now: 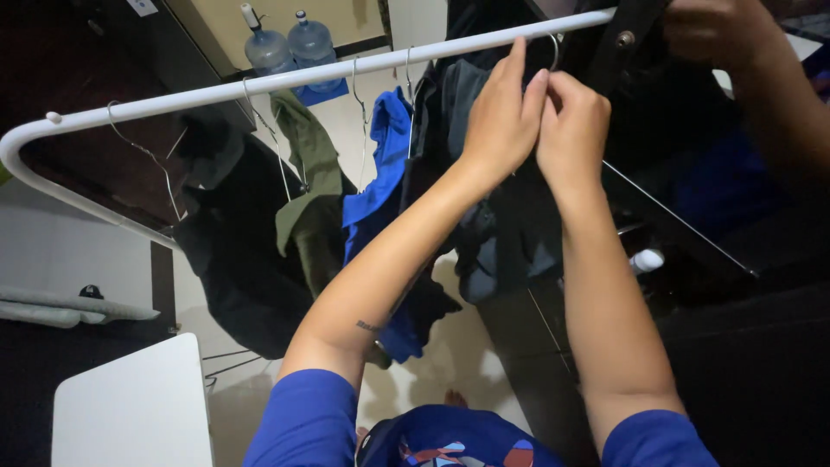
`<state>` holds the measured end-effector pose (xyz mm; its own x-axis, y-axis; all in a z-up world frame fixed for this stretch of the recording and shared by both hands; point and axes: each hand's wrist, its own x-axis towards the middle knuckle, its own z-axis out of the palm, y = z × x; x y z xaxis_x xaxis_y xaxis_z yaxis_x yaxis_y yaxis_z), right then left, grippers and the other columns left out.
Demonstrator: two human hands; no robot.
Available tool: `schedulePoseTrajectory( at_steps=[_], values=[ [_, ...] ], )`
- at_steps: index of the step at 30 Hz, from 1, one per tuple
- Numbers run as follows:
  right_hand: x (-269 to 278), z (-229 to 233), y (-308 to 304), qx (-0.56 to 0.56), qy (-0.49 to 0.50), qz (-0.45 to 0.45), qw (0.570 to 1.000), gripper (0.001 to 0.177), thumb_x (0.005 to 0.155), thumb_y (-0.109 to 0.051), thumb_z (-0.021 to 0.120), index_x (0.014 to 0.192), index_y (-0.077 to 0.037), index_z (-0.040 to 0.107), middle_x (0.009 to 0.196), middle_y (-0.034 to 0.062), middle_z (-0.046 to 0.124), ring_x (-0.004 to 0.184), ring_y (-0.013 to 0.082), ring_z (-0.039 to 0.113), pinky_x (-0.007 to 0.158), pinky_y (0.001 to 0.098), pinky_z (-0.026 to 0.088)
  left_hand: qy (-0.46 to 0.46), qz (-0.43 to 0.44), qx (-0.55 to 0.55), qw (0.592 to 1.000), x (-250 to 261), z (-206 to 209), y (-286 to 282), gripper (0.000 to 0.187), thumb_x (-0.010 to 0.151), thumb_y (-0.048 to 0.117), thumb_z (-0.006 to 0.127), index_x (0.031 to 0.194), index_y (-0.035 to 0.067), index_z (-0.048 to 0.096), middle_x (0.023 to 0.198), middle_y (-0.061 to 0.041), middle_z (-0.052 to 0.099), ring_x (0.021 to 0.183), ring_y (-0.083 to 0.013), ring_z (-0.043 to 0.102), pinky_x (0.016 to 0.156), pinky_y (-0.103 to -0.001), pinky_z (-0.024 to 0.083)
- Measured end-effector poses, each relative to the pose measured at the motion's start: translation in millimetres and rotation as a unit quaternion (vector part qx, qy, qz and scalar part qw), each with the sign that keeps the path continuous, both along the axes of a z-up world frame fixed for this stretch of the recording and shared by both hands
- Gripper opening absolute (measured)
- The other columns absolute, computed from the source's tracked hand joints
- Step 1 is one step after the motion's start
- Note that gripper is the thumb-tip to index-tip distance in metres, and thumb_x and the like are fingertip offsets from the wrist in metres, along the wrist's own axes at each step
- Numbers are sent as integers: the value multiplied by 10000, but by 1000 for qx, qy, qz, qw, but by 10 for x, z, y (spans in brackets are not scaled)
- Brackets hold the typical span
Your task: Hanging clothes on a garment rack using hangers
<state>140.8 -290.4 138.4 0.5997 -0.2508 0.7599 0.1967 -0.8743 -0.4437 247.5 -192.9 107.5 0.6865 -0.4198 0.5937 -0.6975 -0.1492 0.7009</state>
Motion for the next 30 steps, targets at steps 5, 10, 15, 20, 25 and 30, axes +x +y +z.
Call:
schedulePoseTrajectory(
  at_steps=[5,10,15,20,25,30],
  values=[
    [270,86,-68,0,-2,-9,1000,137,1132,-34,776,1070,-88,886,925,115,882,806,264,795,747,495,546,30,9,15,999,23,33,80,782,1279,459,522,1907,-5,493,1840,-275,730,1709,-474,718,1348,-585,602],
    [264,65,-45,-11,-10,-31,999,127,1170,-41,853,1061,-83,903,907,107,891,776,285,810,748,492,564,22,-13,-5,1000,26,4,149,702,1313,437,527,1889,37,556,1908,-234,688,1784,-413,681,1456,-532,560],
    [385,114,-100,-29,-19,-25,999,121,1185,-28,851,1077,-52,898,944,156,910,781,334,827,741,513,557,18,-45,-27,998,14,71,145,641,1353,398,480,1920,103,532,1903,-199,718,1791,-372,708,1465,-503,587],
    [591,50,-204,-32,4,-77,997,139,1133,-99,799,1052,-98,912,927,218,896,759,447,817,696,587,545,16,-43,-46,998,136,9,45,601,1352,420,487,1863,137,625,1855,-173,774,1761,-366,733,1471,-511,586],
    [681,-187,-206,-10,32,-82,996,154,1095,-118,765,997,-113,883,898,236,867,757,397,820,682,601,516,11,-43,-14,999,188,-147,115,564,1311,387,508,1773,122,692,1729,-193,839,1645,-393,783,1371,-535,602],
    [697,-380,-270,-3,45,-98,994,104,1131,-130,876,1119,-158,975,980,181,941,872,501,867,768,623,594,-43,-43,37,997,-171,135,718,406,1186,285,673,1503,133,877,1454,-152,937,1400,-410,859,1181,-545,637]
  ],
)
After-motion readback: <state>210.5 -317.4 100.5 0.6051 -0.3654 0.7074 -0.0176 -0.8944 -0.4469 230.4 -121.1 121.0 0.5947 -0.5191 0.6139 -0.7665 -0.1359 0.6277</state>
